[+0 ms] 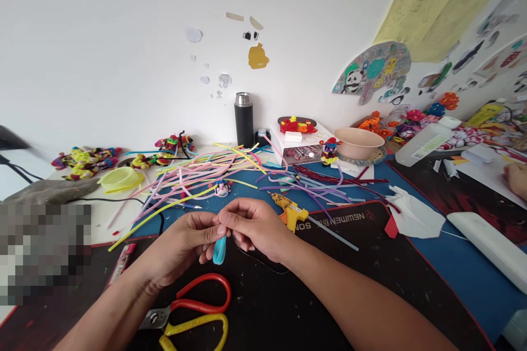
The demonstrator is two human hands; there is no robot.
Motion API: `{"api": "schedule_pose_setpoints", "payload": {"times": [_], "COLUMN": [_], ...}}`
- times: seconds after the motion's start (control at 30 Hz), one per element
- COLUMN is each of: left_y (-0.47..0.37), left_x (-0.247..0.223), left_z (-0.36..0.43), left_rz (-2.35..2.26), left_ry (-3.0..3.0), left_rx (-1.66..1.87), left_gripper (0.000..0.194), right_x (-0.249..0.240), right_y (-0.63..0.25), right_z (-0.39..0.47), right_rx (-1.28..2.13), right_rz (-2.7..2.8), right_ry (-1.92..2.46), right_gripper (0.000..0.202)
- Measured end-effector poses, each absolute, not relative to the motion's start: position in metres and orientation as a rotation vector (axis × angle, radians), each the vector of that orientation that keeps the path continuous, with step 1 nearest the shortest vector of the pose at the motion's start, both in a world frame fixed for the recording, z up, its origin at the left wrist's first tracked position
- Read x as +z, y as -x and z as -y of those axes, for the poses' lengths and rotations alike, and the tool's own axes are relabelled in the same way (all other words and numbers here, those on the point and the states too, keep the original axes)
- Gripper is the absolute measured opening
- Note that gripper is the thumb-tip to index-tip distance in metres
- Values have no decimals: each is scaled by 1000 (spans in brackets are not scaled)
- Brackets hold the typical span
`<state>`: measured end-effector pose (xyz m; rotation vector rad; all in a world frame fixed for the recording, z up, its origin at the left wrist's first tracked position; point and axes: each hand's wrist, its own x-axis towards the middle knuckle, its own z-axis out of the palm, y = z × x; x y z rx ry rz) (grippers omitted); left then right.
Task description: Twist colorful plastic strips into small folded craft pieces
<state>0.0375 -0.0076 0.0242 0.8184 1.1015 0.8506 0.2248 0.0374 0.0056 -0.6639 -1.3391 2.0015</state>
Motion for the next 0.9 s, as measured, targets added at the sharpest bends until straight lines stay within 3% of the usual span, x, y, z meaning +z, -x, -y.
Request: {"api": "schedule_pose_setpoints", "payload": {"times": [0.3,0.67,0.9], "left_y": [-39,-27,-29], "left_x": [17,28,31], "left_z": [6,11,9], "left_rz": [-1036,-1109,-1152], "left_ry": [-920,-1199,-1254], "left_rx": [898,713,678], "left_gripper": [38,53,47], "right_x": [5,8,7], "right_y": [-222,-224,-224], "right_z": [-37,-42,-41], "right_rx": [1900,1774,1765], "right_rz": [1304,1266,1263], "right_ry": [664,740,766], "right_gripper": [48,51,48]}}
